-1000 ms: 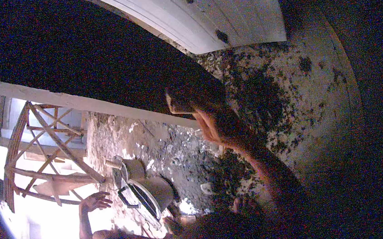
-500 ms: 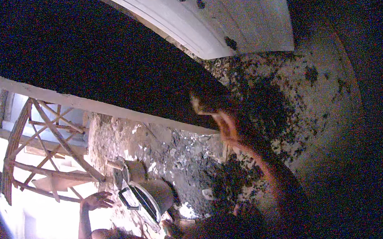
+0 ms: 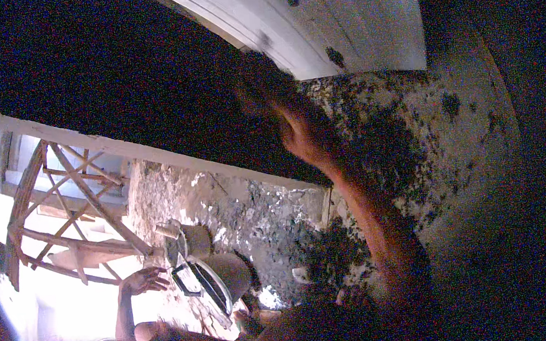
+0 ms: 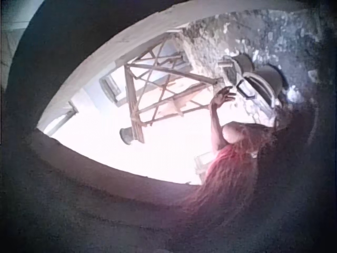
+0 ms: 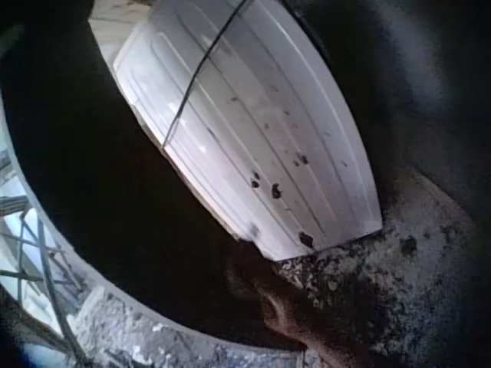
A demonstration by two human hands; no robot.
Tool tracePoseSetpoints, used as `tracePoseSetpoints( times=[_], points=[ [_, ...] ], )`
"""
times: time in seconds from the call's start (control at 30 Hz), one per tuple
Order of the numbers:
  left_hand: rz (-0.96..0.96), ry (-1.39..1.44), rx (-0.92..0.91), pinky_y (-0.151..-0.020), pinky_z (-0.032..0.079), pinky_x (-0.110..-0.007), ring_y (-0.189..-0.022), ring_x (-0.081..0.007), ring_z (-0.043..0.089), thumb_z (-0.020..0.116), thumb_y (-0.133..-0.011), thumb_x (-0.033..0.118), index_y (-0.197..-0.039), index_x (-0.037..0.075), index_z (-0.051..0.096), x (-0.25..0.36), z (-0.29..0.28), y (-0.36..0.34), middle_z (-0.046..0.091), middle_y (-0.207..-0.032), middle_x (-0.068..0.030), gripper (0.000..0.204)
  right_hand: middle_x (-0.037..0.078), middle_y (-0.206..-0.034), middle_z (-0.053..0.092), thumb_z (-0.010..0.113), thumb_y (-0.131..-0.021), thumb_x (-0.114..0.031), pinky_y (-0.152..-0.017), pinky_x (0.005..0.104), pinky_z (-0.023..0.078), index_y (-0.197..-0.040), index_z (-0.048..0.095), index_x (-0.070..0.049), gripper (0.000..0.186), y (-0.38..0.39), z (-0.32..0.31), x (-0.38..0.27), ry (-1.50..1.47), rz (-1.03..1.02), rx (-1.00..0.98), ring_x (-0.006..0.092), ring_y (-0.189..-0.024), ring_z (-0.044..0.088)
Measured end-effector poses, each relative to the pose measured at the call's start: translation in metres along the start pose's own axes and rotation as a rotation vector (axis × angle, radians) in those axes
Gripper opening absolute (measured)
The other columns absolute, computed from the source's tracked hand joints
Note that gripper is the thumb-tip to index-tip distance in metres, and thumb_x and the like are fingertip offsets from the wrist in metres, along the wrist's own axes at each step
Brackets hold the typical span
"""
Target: The person applies plaster to a wall corner using a sponge and a trowel, then refills the trowel with plaster from a bucket using a brush.
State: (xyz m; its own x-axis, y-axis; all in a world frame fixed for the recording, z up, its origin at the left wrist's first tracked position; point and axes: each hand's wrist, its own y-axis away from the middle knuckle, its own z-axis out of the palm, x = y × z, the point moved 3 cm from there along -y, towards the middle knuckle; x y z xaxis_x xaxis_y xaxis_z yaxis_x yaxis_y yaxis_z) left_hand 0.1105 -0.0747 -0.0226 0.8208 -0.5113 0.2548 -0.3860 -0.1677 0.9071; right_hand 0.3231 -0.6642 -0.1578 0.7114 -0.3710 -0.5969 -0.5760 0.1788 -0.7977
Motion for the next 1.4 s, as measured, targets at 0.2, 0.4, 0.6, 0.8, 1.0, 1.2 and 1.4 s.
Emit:
tracePoseSetpoints(
  times=[0.2,0.4,0.6,0.8,1.0,1.2,1.4],
  points=[
    [0.046,0.028,-0.034,-0.090,0.051,-0.045,-0.108,-0.0362,0.059,0.065,-0.081,0.054,-0.143,0.008,0.028,-0.026,-0.015,0.003,0.053,-0.125,-0.0280,0.086,0.022,-0.113,0.062,0.053,-0.089,-0.001,-0.090,0.0393,0.047,-0.124,0.052,-0.001,0.035,0.125,-0.017,0.017,-0.009,0.289,-0.129,0.0362,-0.106,0.061],
    [0.052,0.022,-0.052,-0.090,0.051,-0.044,-0.108,-0.0360,0.059,0.065,-0.081,0.054,-0.143,0.008,0.028,-0.022,-0.012,-0.004,0.053,-0.125,-0.0278,0.086,0.022,-0.110,0.063,0.051,-0.088,0.003,-0.085,0.0386,0.049,-0.125,0.055,-0.004,0.038,-0.055,-0.006,-0.001,-0.093,0.037,0.121,0.0347,-0.101,0.063],
    [0.064,0.028,-0.058,-0.090,0.051,-0.044,-0.108,-0.0359,0.059,0.065,-0.081,0.054,-0.143,0.009,0.028,-0.027,-0.015,-0.002,0.053,-0.125,-0.0276,0.086,0.022,-0.108,0.063,0.048,-0.089,0.004,-0.080,0.0391,0.050,-0.128,0.053,-0.008,0.041,0.033,0.013,0.010,-0.057,0.156,0.056,0.0338,-0.098,0.064],
    [0.061,0.015,-0.112,-0.090,0.050,-0.044,-0.108,-0.0357,0.059,0.064,-0.081,0.055,-0.143,0.009,0.028,-0.012,-0.021,-0.027,0.053,-0.125,-0.0274,0.086,0.019,-0.114,0.062,0.050,-0.093,-0.001,-0.087,0.0354,0.048,-0.127,0.053,-0.004,0.034,0.171,-0.006,0.039,0.040,0.393,-0.216,0.0297,-0.106,0.062],
    [0.039,0.022,-0.078,-0.090,0.050,-0.043,-0.108,-0.0356,0.059,0.064,-0.081,0.055,-0.143,0.009,0.028,-0.017,-0.011,-0.011,0.053,-0.125,-0.0272,0.086,0.020,-0.119,0.060,0.051,-0.089,0.004,-0.091,0.0354,0.047,-0.130,0.049,-0.002,0.041,-0.020,-0.009,0.001,-0.045,0.046,0.173,0.0297,-0.111,0.060],
    [0.067,0.080,-0.126,-0.090,0.050,-0.043,-0.108,-0.0355,0.059,0.064,-0.081,0.055,-0.143,0.009,0.028,-0.035,-0.026,-0.011,0.053,-0.125,-0.0270,0.086,0.014,-0.129,0.057,0.042,-0.081,0.013,-0.105,0.0365,0.038,-0.130,0.050,-0.007,0.053,0.056,0.009,0.003,-0.148,0.300,0.048,0.0304,-0.121,0.052],
    [-0.152,0.092,0.012,-0.090,0.050,-0.042,-0.106,-0.0351,0.060,0.064,-0.082,0.052,-0.143,0.010,0.029,-0.040,-0.020,-0.013,0.054,-0.124,-0.0256,0.082,0.018,-0.116,0.061,0.042,-0.098,-0.006,-0.083,0.0314,0.047,-0.121,0.052,0.003,0.026,0.129,0.000,0.002,-0.135,0.477,0.050,0.0219,-0.102,0.061]
  ],
)
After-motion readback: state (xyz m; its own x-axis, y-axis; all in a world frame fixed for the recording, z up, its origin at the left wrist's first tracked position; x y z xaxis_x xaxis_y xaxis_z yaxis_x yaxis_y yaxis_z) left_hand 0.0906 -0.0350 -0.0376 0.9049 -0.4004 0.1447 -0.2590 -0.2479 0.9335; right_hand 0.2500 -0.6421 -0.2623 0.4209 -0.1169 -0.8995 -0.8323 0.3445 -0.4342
